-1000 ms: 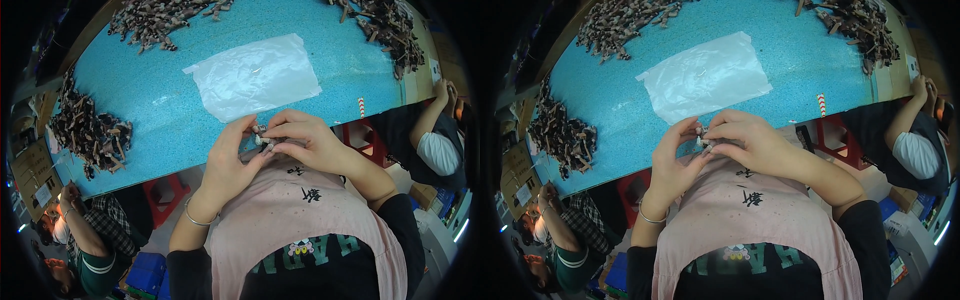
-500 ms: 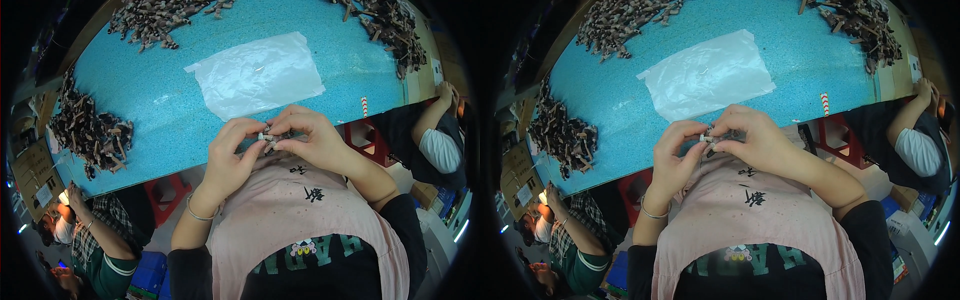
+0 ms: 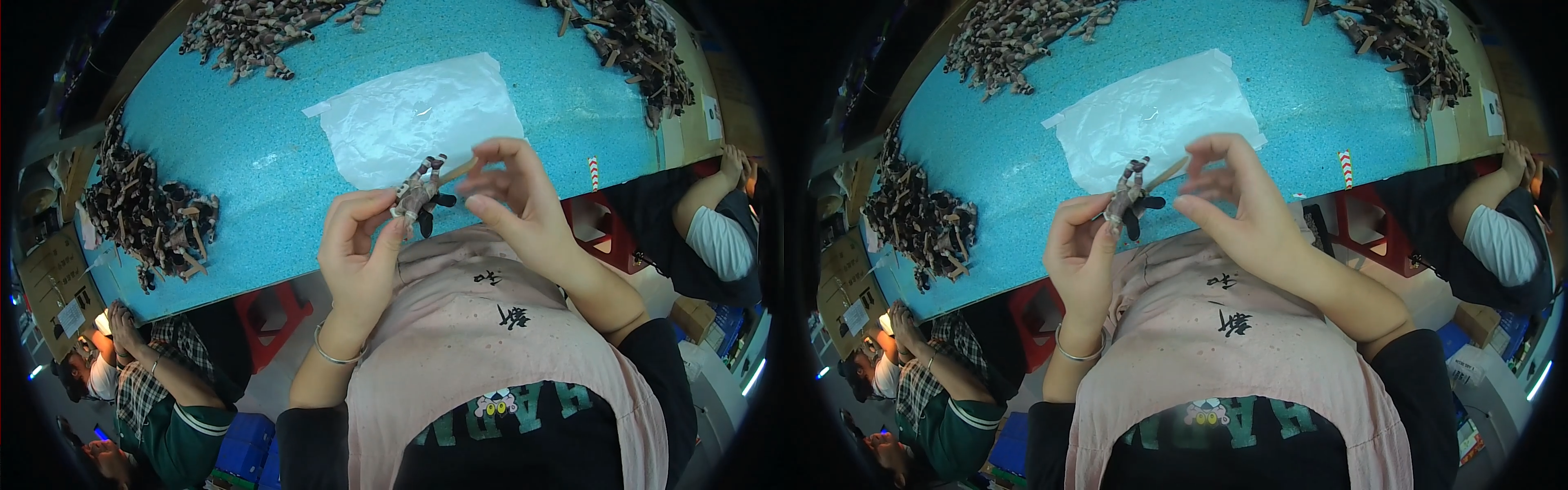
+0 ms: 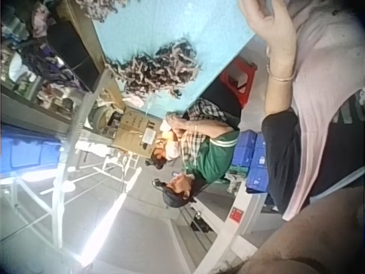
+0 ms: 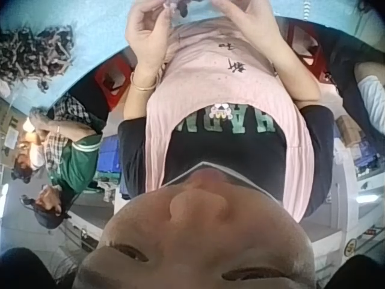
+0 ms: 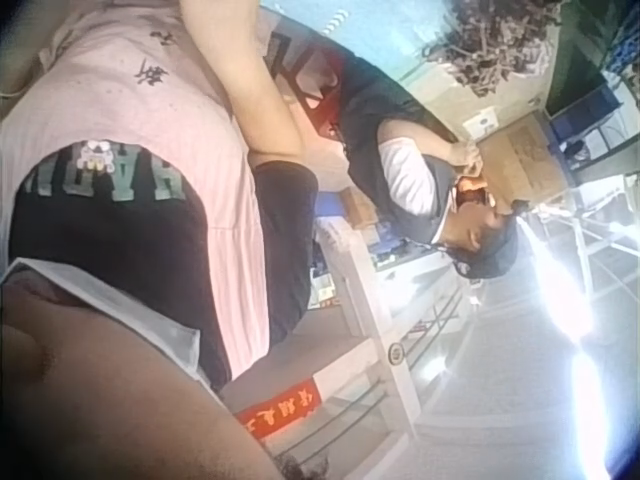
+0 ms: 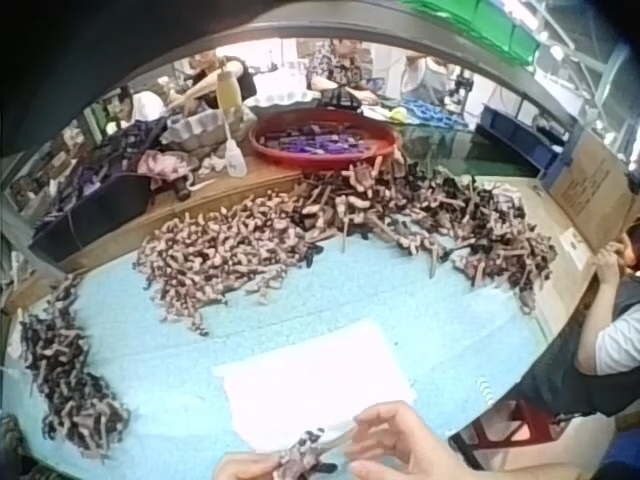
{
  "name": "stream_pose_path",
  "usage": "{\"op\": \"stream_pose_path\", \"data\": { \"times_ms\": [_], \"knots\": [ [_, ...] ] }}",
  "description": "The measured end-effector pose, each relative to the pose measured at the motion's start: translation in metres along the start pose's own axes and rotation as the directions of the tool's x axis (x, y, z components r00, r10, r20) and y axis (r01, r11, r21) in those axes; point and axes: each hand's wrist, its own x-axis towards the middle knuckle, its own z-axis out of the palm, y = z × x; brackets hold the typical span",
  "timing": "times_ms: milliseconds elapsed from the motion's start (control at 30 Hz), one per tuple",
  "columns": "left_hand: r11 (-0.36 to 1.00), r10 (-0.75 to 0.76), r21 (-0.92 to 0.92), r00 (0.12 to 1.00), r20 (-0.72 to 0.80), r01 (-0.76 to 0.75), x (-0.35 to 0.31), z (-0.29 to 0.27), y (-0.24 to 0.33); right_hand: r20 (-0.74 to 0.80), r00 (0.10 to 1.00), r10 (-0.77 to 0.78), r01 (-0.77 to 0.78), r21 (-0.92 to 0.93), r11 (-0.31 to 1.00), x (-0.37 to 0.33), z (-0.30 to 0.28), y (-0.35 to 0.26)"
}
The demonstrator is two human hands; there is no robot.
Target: The person applies adhesive to figurine parts using a squeeze bottle, assembles the toy figurines by joining components together by hand, and lines up the assembled figurines on the table.
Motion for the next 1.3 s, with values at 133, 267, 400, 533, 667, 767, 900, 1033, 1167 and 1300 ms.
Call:
{"op": "stream_pose_path", "data": {
  "times_ms": [133, 267, 400, 533, 667, 767, 900, 1033, 1167, 1300],
  "knots": [
    [0.988, 0.105, 0.116, 0.994, 0.008, -0.106, -0.006, 0.0, 0.005, 0.47, 0.838, 0.278, -0.433, 0.262, 0.863, 0.004, -0.007, -0.004],
    [0.909, 0.148, 0.359, 0.969, 0.197, -0.212, -0.009, -0.016, 0.01, 0.46, 0.869, 0.181, -0.314, 0.231, 0.921, 0.006, -0.003, 0.0],
    [0.982, 0.039, 0.176, 0.988, 0.148, -0.066, -0.002, -0.013, 0.01, 0.498, 0.842, 0.209, -0.317, 0.143, 0.937, 0.003, 0.0, -0.005],
    [0.826, -0.292, -0.365, 0.88, 0.375, 0.429, 0.007, -0.009, 0.016, 0.51, 0.843, 0.169, -0.223, 0.048, 0.974, 0.003, -0.001, -0.006],
    [0.925, -0.199, -0.21, 0.876, 0.44, 0.316, 0.007, -0.01, 0.016, 0.509, 0.858, -0.062, 0.148, -0.129, 0.981, 0.006, -0.004, 0.003],
    [0.904, -0.249, -0.23, 0.881, 0.402, 0.361, 0.004, -0.004, 0.018, 0.513, 0.856, -0.064, 0.179, -0.177, 0.968, 0.007, -0.005, 0.005],
    [0.935, -0.132, -0.3, 0.97, 0.202, 0.19, -0.005, 0.003, 0.014, 0.49, 0.869, -0.064, 0.146, -0.131, 0.981, 0.005, 0.005, 0.005],
    [0.962, 0.027, -0.272, 0.993, 0.113, 0.005, -0.006, 0.003, 0.013, 0.419, 0.901, -0.115, 0.178, -0.116, 0.977, 0.005, 0.014, -0.001],
    [0.994, -0.048, -0.087, 0.966, 0.255, 0.073, 0.004, -0.014, 0.022, 0.483, 0.852, -0.199, 0.332, -0.206, 0.92, 0.007, 0.009, -0.009],
    [0.985, -0.105, -0.084, 0.913, 0.394, 0.149, 0.007, -0.017, 0.024, 0.366, 0.904, -0.22, 0.283, -0.127, 0.951, 0.0, 0.016, -0.011]
  ]
}}
